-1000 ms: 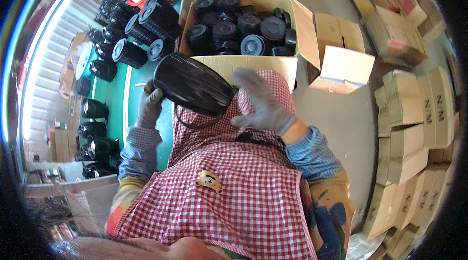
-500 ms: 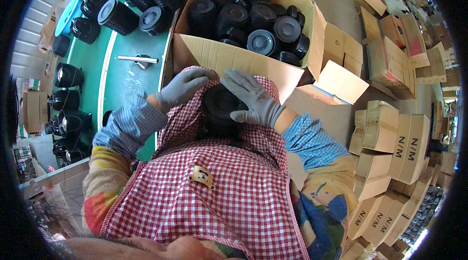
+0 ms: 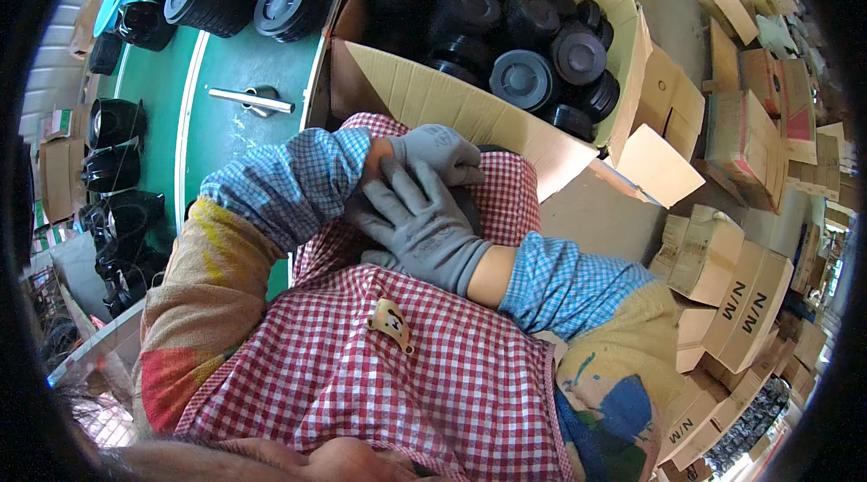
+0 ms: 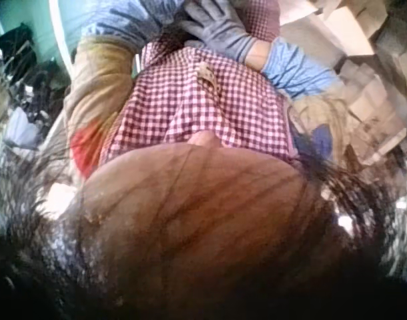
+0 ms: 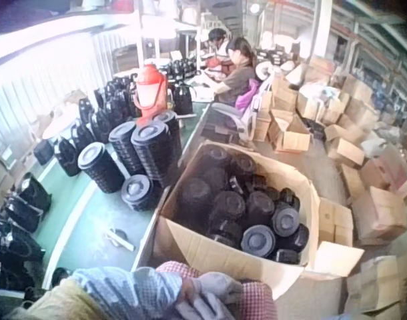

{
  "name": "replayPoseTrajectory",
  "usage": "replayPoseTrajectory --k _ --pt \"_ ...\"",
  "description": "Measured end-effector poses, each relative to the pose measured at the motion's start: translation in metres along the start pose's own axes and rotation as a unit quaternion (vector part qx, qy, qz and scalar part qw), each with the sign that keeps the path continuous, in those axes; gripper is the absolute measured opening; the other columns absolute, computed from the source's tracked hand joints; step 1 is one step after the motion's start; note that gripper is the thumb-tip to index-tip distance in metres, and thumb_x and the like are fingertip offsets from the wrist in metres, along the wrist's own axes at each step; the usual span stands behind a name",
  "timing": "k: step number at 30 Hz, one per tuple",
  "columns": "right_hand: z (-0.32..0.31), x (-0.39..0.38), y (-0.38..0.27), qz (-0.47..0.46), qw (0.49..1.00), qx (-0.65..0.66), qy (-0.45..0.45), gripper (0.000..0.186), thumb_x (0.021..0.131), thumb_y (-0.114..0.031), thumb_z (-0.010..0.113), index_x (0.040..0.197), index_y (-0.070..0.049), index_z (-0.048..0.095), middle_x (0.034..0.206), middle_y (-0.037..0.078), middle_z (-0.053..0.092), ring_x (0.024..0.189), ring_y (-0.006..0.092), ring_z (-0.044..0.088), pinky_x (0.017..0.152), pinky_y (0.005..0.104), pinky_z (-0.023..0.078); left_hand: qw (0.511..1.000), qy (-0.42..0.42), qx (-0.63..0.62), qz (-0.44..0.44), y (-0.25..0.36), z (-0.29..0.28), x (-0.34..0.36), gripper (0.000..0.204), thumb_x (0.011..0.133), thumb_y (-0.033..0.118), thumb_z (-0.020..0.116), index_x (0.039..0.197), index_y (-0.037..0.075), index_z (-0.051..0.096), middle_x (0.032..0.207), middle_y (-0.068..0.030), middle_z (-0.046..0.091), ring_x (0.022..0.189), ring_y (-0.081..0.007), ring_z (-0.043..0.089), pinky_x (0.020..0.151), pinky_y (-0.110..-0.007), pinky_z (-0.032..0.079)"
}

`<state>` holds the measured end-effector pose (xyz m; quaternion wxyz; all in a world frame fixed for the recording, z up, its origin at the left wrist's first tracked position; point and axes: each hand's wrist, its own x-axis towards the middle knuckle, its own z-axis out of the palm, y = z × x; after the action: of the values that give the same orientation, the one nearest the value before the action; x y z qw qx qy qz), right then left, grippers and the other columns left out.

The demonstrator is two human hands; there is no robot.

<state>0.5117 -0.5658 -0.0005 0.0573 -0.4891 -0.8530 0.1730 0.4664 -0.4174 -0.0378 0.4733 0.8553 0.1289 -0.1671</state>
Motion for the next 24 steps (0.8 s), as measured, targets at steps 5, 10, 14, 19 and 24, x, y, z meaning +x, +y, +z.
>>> replayPoseTrajectory --k 5,10,14,19,24 --pt "-0.02 -0.035 0.063 -0.146 0.979 0.11 0.085 0.084 0.08 -0.065 0.068 0.15 -0.023 0.049 0.161 0.015 0.034 0.151 0.0405 0.023 0.121 0.0607 0.015 0.984 0.086 -0.08 0.133 -0.001 0.003 -0.037 0.037 0.095 0.035 0.067 0.12 0.007 0.069 0.112 -0.012 0.07 0.106 -0.0317 0.068 0.094 -0.043 0.053" --pt "0.002 -0.032 0.051 -0.111 0.985 0.131 -0.012 0.083 0.082 -0.066 0.063 0.155 -0.033 0.043 0.167 0.014 0.023 0.155 0.042 0.007 0.12 0.0634 -0.002 0.901 0.117 -0.242 0.34 -0.045 0.049 -0.026 0.04 0.089 0.029 0.071 0.123 0.009 0.066 0.114 -0.0121 0.069 0.11 -0.0329 0.066 0.099 -0.043 0.052" --pt "-0.007 -0.028 0.014 0.008 0.999 0.045 0.025 0.079 0.086 -0.065 0.057 0.155 -0.03 0.043 0.168 0.015 0.02 0.155 0.042 0.005 0.12 0.0639 -0.005 0.982 0.09 -0.167 0.008 -0.018 0.024 -0.033 0.036 0.088 0.021 0.069 0.12 0.005 0.065 0.116 -0.0163 0.068 0.111 -0.0334 0.066 0.097 -0.043 0.051" --pt "-0.016 -0.06 0.058 0.109 0.949 0.178 0.238 0.095 0.093 -0.078 0.039 0.161 -0.012 0.029 0.167 0.022 0.016 0.155 0.0436 0.012 0.123 0.0587 0.011 0.932 0.317 0.05 -0.17 -0.074 -0.042 -0.084 0.038 0.092 0.026 0.07 0.121 0.002 0.064 0.109 -0.013 0.067 0.099 -0.0269 0.065 0.095 -0.045 0.05" --pt "-0.009 -0.099 0.104 0.229 0.859 0.227 0.397 0.062 0.109 -0.045 0.036 0.154 -0.003 0.038 0.158 0.02 0.039 0.149 0.0336 0.034 0.122 0.0422 0.026 0.778 0.349 0.448 -0.268 -0.174 -0.087 -0.254 0.066 0.078 0.015 0.074 0.141 0.016 0.056 0.145 -0.0147 0.054 0.133 -0.0408 0.049 0.111 -0.05 0.038"
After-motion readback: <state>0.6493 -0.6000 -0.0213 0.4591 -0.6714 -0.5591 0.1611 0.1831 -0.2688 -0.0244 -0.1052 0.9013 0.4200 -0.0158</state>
